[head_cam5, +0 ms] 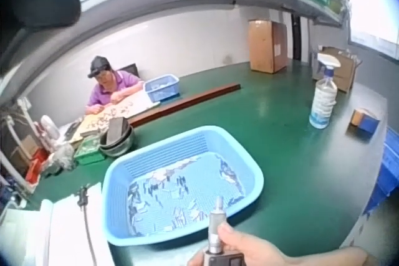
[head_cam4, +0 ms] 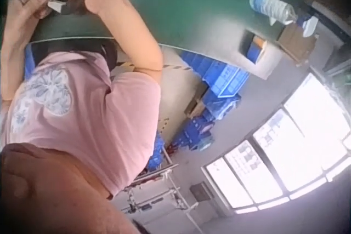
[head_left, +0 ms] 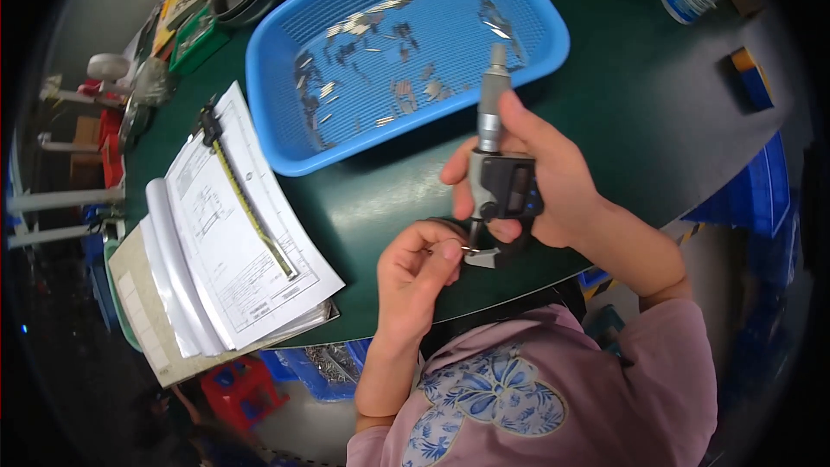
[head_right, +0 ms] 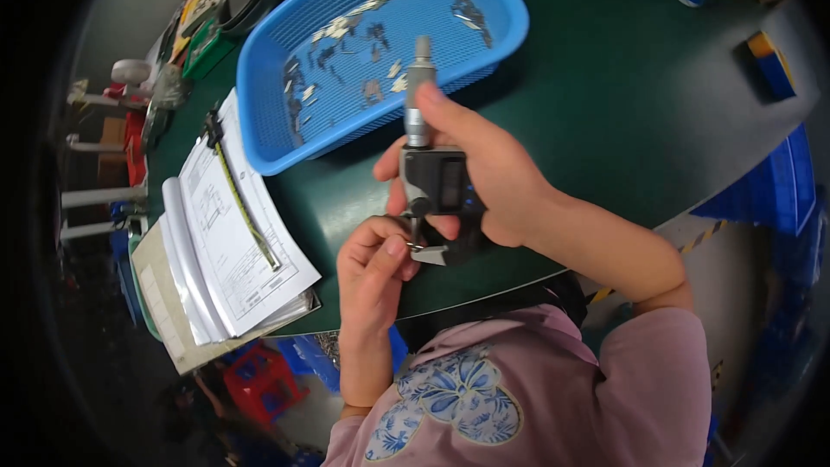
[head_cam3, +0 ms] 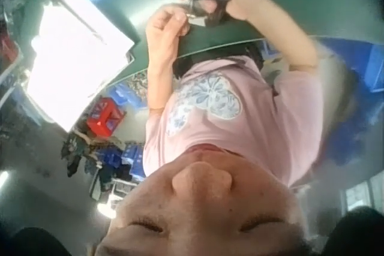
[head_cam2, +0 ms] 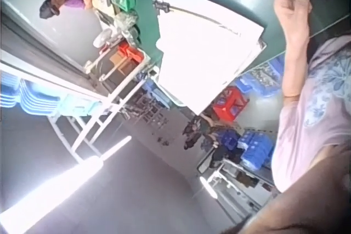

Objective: Using a digital caliper and a micrometer to measure the dimensions of small metal components according to a technical specification document.

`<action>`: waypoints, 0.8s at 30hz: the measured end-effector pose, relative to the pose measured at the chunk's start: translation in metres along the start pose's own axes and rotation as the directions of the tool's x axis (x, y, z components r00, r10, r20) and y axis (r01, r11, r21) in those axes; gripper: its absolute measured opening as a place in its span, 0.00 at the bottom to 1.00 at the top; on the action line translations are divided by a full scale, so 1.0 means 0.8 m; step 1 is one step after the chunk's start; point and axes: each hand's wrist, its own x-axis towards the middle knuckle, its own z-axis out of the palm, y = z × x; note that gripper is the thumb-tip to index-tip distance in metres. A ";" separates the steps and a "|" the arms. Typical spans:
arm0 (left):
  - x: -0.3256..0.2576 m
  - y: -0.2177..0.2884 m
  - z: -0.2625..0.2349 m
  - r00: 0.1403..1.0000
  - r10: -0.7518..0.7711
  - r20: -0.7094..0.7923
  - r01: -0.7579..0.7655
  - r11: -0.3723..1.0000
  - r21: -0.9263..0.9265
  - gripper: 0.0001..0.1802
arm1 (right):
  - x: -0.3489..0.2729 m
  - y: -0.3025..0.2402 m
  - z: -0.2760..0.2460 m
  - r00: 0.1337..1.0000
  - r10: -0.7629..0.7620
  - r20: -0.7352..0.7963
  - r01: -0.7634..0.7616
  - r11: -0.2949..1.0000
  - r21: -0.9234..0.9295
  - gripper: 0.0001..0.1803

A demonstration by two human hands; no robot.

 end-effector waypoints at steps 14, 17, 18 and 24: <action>-0.002 -0.017 -0.009 0.994 0.010 0.107 -0.005 0.999 -0.053 0.03 | -0.004 0.011 0.013 0.996 -0.086 -0.015 0.086 0.996 0.028 0.33; 0.000 -0.019 -0.009 0.991 0.039 0.130 -0.030 0.997 -0.074 0.03 | -0.006 0.009 0.012 0.996 -0.085 -0.033 0.086 0.996 0.024 0.34; 0.001 -0.019 -0.009 0.991 0.045 0.127 -0.036 0.996 -0.076 0.03 | -0.006 0.009 0.009 0.996 -0.083 -0.028 0.084 0.996 0.020 0.34; 0.000 -0.015 -0.007 0.988 0.036 0.153 -0.021 0.995 -0.099 0.04 | -0.002 0.011 0.005 0.995 -0.099 0.017 0.098 0.994 0.053 0.34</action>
